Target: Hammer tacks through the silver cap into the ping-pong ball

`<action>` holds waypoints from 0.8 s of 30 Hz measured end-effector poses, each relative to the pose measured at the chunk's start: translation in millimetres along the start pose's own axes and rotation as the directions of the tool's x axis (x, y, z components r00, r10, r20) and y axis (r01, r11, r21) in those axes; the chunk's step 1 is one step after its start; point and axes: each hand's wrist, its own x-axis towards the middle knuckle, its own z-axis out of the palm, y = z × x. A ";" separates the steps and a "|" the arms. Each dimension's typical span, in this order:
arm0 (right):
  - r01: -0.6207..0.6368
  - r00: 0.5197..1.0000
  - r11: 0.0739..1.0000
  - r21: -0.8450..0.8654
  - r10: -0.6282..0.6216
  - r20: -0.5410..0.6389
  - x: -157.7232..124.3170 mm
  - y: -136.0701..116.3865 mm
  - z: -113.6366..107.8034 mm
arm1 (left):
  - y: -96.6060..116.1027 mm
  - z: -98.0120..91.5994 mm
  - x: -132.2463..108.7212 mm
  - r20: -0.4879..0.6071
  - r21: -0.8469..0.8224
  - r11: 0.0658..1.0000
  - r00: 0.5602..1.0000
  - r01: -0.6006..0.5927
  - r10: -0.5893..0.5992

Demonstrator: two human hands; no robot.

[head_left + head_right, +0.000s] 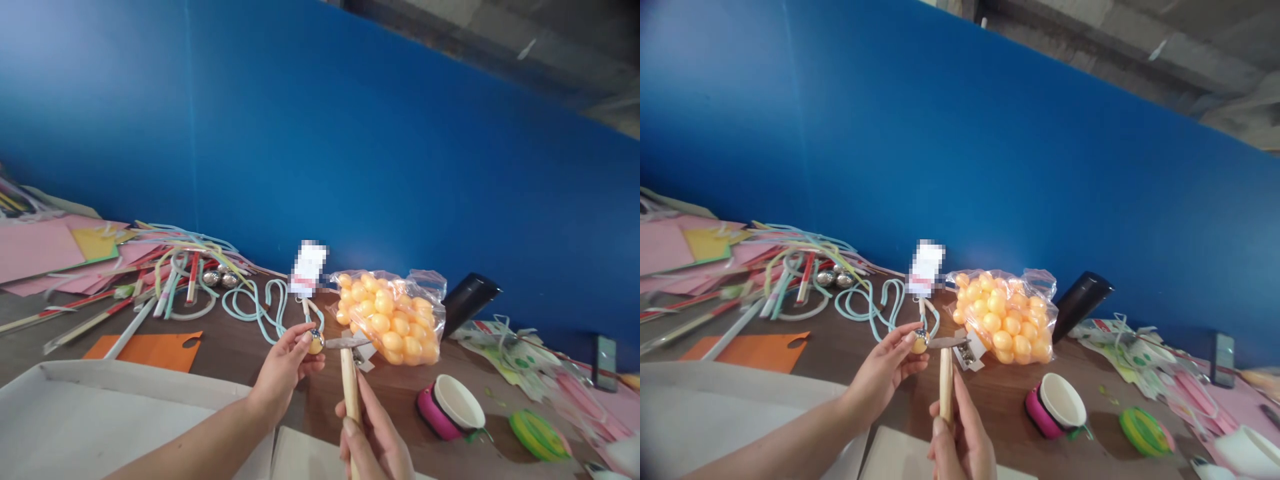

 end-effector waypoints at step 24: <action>-0.008 1.000 1.000 0.006 0.008 -0.005 3.1 3.2 -0.9 | -5.8 -4.2 0.9 0.002 0.126 0.992 1.000 -0.027 0.027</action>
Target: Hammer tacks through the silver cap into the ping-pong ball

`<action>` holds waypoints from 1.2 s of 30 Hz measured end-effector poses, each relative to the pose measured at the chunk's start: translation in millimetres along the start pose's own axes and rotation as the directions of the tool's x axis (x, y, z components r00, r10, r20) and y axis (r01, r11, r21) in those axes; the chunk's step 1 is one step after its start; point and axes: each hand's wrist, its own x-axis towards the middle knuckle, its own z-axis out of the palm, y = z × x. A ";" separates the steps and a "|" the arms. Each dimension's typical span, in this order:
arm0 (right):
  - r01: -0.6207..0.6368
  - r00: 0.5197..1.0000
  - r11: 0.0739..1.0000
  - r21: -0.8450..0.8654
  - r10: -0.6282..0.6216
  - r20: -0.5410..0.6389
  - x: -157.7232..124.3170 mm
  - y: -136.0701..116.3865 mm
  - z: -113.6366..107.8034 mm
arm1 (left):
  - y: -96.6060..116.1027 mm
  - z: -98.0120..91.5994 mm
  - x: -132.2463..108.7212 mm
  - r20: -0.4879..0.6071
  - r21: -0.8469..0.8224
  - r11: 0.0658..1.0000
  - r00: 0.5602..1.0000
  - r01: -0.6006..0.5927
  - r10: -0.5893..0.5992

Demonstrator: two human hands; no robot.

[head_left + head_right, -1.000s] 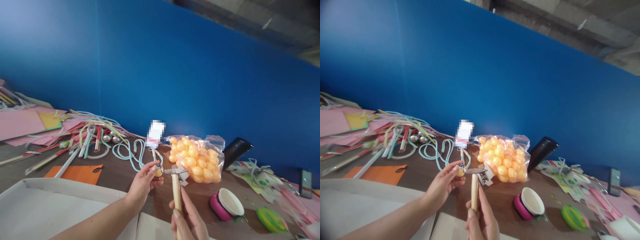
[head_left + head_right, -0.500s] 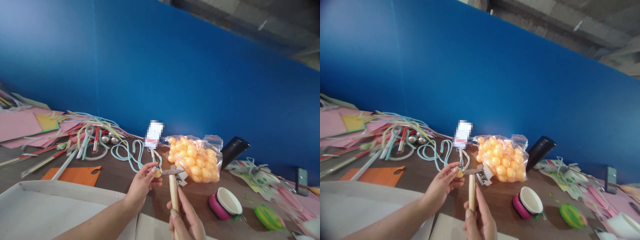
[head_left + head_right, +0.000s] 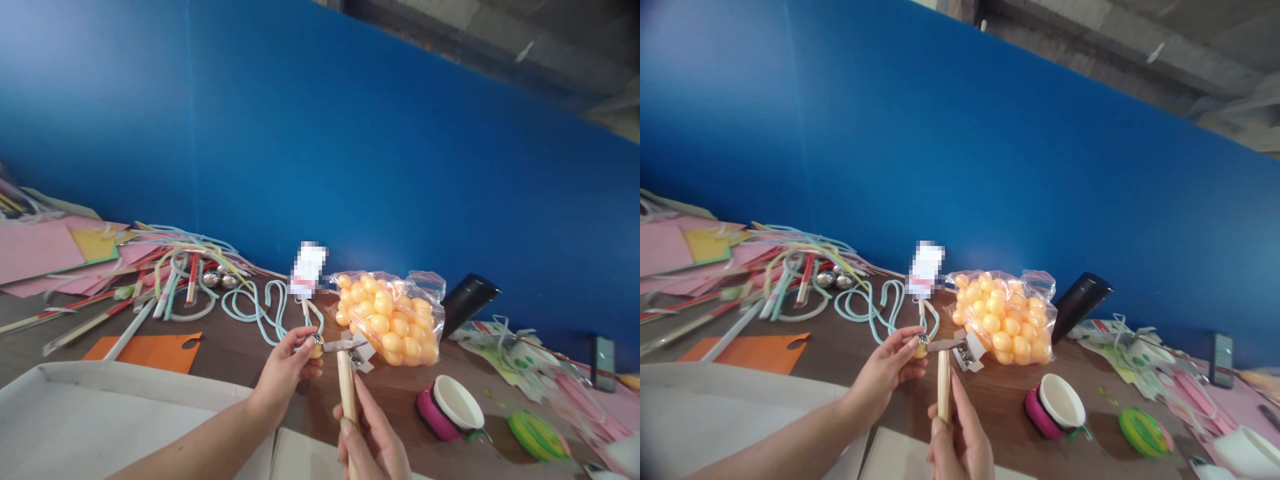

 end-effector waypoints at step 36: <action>0.003 1.000 1.000 -0.011 -0.002 0.022 -1.2 -1.6 -1.0 | -1.8 0.3 1.6 -0.011 0.051 0.999 1.000 -0.012 0.013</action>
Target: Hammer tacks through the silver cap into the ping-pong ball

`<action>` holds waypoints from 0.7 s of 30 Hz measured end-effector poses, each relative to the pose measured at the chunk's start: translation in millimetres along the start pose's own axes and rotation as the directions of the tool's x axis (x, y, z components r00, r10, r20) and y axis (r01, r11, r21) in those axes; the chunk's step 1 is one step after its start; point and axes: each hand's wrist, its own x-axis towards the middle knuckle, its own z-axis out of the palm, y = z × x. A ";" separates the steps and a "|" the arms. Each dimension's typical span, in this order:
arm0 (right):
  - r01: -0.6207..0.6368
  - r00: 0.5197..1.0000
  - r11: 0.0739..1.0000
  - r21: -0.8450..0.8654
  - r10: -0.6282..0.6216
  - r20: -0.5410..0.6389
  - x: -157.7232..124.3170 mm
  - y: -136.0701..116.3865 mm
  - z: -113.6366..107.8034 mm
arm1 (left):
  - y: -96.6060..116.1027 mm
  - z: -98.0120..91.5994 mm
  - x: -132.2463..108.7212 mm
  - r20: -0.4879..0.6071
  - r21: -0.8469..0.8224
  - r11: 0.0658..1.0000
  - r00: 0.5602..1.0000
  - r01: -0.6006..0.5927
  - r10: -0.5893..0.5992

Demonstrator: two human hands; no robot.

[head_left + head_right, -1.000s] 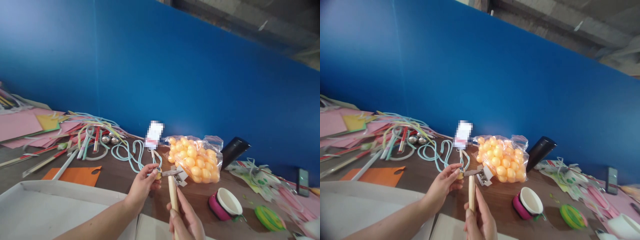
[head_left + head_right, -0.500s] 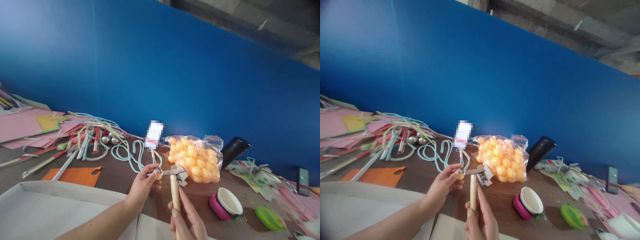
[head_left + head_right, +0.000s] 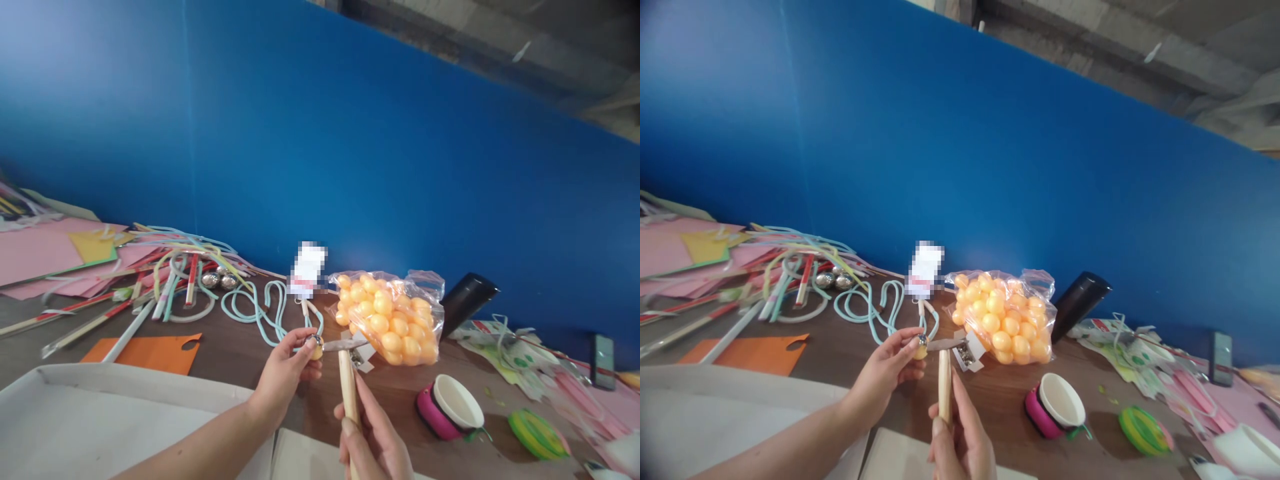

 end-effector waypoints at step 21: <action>0.004 1.000 1.000 -0.023 -0.004 -0.003 -0.5 -0.2 1.9 | 0.2 -0.2 1.5 -0.021 -0.063 0.998 1.000 0.000 -0.001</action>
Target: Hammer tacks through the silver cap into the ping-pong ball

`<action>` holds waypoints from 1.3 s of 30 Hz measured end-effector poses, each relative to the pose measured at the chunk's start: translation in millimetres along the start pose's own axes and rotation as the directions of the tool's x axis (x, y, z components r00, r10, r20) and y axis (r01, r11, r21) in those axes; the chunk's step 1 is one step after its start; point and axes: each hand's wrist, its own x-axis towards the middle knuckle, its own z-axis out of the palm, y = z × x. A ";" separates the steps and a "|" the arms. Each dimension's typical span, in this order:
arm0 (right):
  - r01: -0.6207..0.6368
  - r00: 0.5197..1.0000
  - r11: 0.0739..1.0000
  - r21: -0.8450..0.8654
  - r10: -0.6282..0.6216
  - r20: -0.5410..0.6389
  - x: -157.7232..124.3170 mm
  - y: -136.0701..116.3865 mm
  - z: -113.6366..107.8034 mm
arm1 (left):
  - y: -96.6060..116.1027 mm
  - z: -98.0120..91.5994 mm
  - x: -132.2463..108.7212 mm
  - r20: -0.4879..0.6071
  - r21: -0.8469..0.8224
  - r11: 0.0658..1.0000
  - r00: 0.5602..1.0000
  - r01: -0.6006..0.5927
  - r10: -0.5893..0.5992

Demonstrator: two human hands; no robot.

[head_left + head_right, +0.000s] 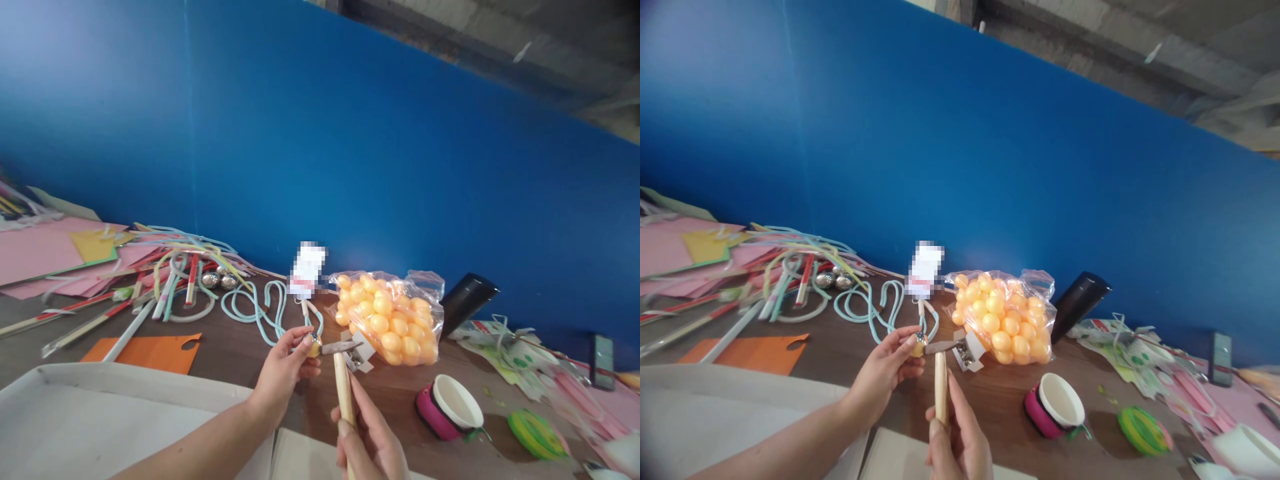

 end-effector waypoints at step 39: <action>-0.003 1.000 1.000 0.031 0.004 -0.022 -0.3 0.8 1.6 | 3.5 2.5 -2.6 -0.018 -0.038 0.999 1.000 0.013 -0.014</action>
